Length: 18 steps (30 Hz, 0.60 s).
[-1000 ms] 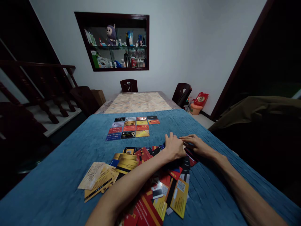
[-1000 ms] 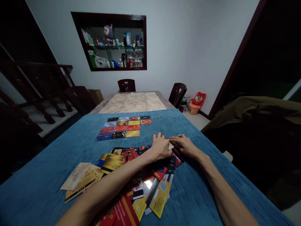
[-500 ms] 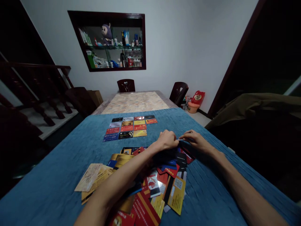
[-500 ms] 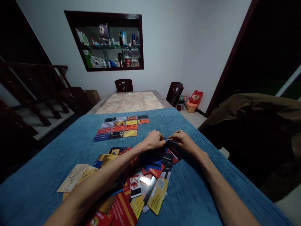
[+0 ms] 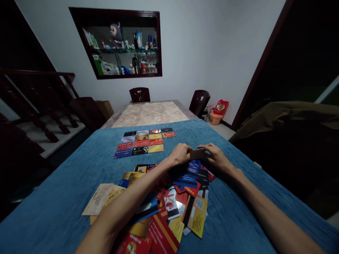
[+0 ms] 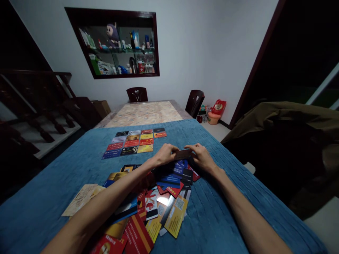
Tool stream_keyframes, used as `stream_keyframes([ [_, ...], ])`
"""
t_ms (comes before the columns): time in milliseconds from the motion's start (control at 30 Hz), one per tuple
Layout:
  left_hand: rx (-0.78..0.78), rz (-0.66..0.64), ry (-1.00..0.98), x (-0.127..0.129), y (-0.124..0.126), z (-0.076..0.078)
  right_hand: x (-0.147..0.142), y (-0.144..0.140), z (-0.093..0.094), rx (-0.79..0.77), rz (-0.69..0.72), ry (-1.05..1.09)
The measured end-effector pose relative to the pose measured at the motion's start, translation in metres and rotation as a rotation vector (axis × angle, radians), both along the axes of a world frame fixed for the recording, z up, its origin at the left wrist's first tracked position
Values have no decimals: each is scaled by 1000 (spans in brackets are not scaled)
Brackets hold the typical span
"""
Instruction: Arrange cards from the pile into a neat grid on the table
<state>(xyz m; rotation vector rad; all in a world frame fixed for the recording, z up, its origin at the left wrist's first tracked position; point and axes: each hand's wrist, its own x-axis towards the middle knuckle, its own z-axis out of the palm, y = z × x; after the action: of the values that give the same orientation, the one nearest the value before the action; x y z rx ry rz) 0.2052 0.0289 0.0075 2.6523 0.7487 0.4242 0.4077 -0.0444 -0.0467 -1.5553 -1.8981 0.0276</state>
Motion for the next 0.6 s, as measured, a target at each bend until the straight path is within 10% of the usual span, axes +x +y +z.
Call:
stream_keyframes([
  [600, 113, 89, 6, -12, 2, -10, -12, 0, -6, 215, -5, -252],
])
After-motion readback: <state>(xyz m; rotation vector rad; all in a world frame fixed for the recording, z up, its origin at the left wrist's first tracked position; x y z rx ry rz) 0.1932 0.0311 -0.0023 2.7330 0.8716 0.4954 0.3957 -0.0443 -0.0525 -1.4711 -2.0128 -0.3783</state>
